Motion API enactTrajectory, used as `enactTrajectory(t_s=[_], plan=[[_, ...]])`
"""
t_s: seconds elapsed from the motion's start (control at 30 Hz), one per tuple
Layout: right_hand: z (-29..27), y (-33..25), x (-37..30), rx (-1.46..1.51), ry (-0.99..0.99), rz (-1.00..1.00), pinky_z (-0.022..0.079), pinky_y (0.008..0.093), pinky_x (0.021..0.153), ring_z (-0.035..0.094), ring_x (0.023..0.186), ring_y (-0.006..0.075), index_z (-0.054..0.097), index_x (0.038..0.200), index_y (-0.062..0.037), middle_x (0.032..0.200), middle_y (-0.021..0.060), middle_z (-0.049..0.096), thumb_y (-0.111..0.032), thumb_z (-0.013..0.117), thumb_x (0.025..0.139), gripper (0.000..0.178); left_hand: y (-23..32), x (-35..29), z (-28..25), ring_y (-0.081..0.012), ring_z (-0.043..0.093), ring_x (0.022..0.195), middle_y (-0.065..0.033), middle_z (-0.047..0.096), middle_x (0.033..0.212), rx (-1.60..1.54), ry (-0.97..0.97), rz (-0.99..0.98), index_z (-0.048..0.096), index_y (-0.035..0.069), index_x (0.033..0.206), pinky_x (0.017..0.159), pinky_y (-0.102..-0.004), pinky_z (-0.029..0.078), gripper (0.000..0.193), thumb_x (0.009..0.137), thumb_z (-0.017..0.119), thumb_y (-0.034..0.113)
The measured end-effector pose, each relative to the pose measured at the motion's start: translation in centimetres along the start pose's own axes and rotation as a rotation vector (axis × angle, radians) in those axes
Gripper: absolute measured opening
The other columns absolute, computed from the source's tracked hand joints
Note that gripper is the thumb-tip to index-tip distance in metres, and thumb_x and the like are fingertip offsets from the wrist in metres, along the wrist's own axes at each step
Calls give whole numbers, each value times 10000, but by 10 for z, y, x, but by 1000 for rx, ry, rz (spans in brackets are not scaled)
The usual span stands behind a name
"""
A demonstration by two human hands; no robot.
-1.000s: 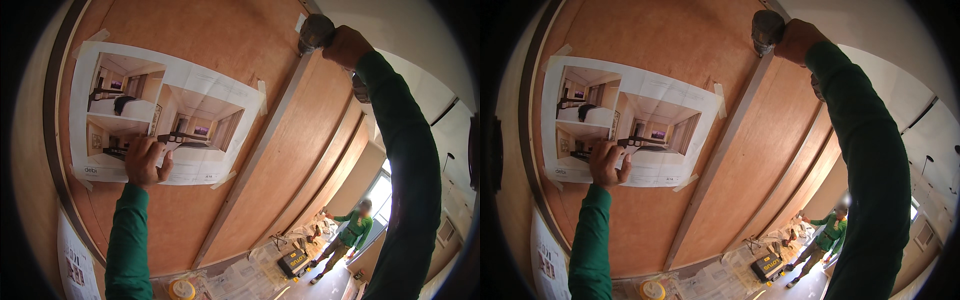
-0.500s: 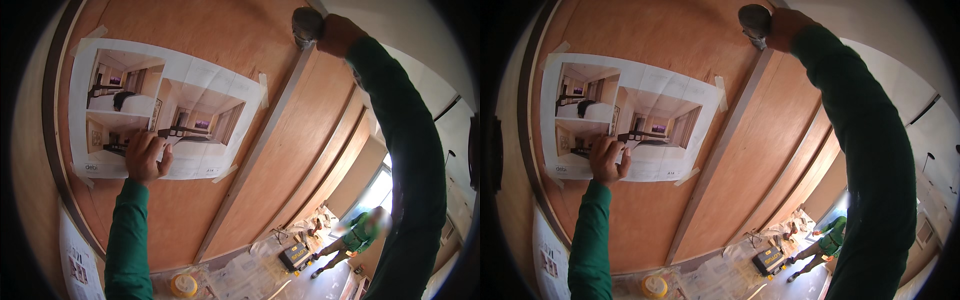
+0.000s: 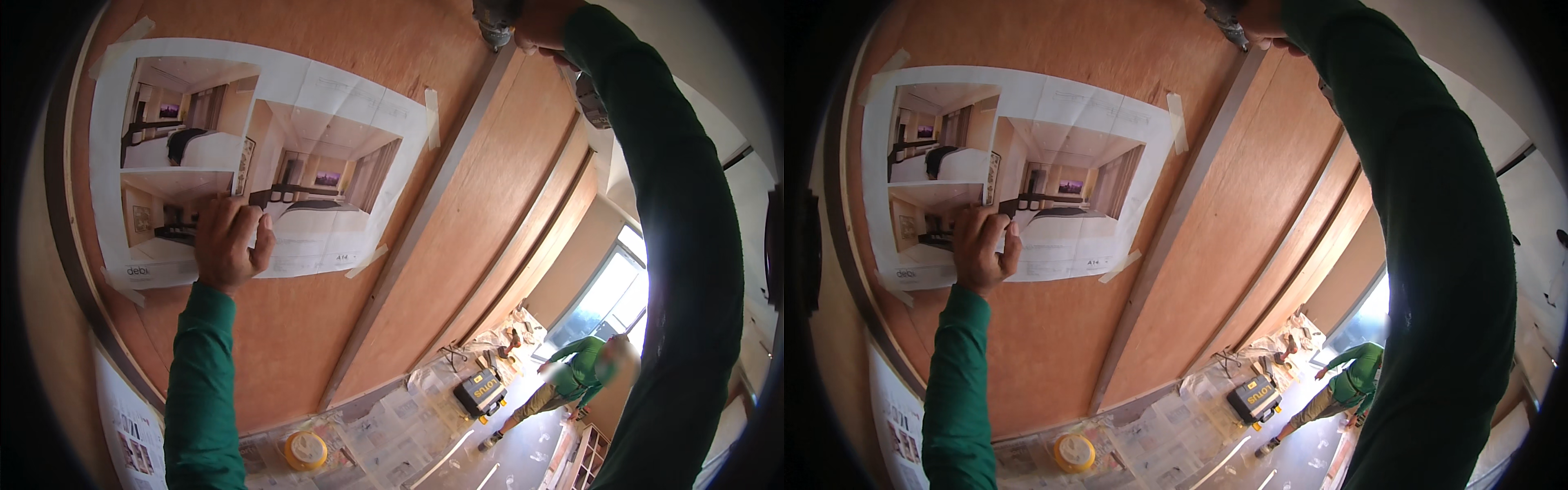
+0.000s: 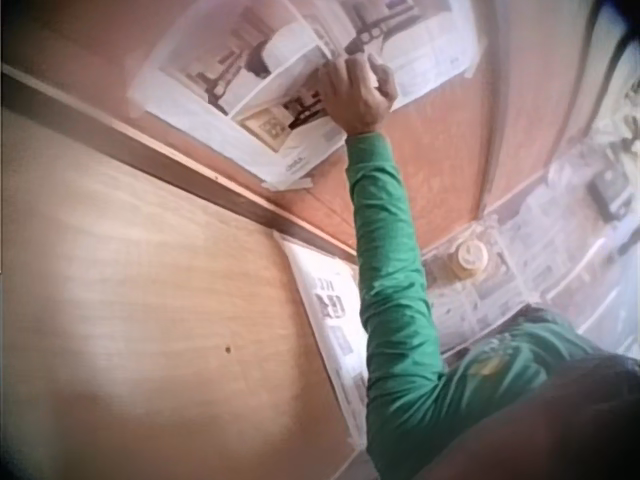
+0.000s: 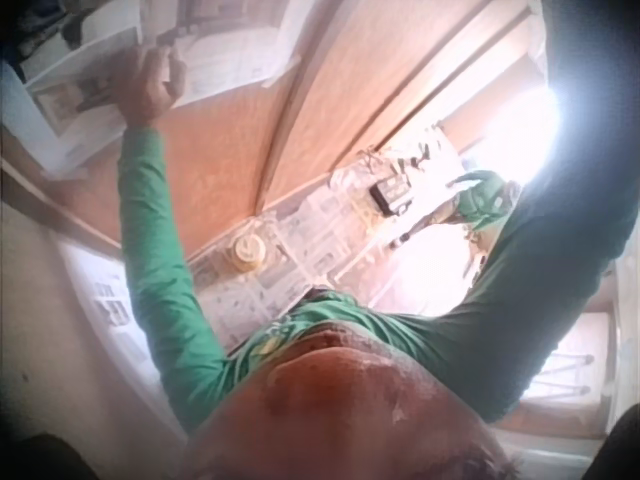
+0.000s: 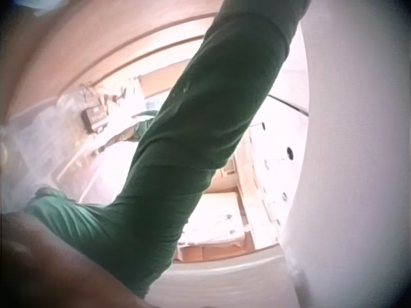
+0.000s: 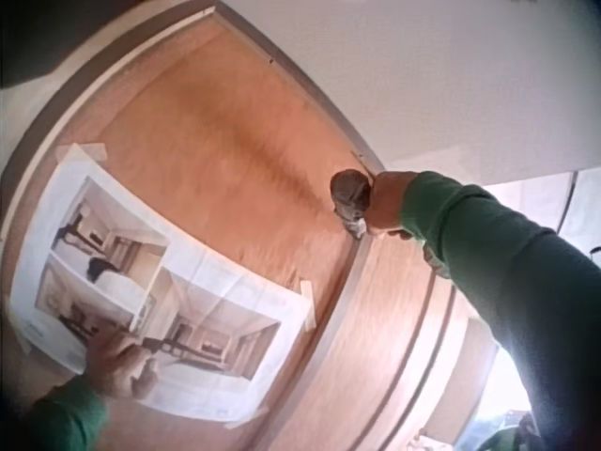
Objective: The person uses a cordless drill to fasten a wooden trim piece to a large wooden panel. They retrieve a drill from a toolbox, attach a bit, and continue securing the trim along the edge of the panel, referencing an instruction sheet taped to the surface.
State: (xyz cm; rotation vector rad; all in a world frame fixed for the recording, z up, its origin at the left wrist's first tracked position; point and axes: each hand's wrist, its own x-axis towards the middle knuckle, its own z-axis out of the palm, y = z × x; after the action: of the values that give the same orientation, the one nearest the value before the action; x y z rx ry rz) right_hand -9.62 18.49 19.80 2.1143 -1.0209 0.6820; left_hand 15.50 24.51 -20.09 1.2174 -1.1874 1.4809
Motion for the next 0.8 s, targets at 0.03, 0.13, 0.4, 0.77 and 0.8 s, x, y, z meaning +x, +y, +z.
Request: enactTrajectory(t_s=[0.03, 0.13, 0.4, 0.77, 0.8], plan=[[0, 3, -4, 30, -5, -17, 581, 374, 570, 707, 642, 235, 755, 897, 13, 772, 145, 733, -191, 680, 837, 225, 1, 0, 1, -304, 568, 794, -104, 586, 897, -3, 1, -4, 619, 57, 869, 716, -421, 471, 103, 829, 693, 115], [9, 2, 9, 13, 25, 74, 581, 375, 569, 705, 645, 228, 751, 875, 11, 768, 133, 731, -190, 701, 824, 213, 2, -1, 4, -304, 570, 796, -104, 589, 894, -13, 4, -9, 621, 59, 874, 723, -422, 471, 100, 829, 697, 106], [-10, -8, 1, -30, -53, 93, 563, 373, 555, 702, 646, 219, 750, 841, -14, 763, 119, 725, -160, 734, 774, 161, 4, 1, 5, -300, 569, 787, -97, 591, 887, -18, 31, 0, 620, 65, 871, 718, -426, 467, 101, 832, 705, 102], [-4, -14, 18, -32, -23, 130, 564, 356, 556, 699, 630, 204, 745, 797, -22, 761, 118, 727, -148, 716, 762, 134, -2, 1, -3, -295, 574, 785, -95, 588, 884, -2, 13, 2, 619, 63, 875, 706, -416, 466, 94, 837, 701, 92], [-8, -15, 13, -55, -14, 144, 563, 355, 555, 698, 632, 204, 744, 793, -23, 761, 117, 727, -146, 715, 764, 130, 1, 1, 1, -295, 575, 785, -95, 588, 884, -16, 22, -3, 619, 64, 874, 707, -417, 466, 95, 837, 702, 93]])
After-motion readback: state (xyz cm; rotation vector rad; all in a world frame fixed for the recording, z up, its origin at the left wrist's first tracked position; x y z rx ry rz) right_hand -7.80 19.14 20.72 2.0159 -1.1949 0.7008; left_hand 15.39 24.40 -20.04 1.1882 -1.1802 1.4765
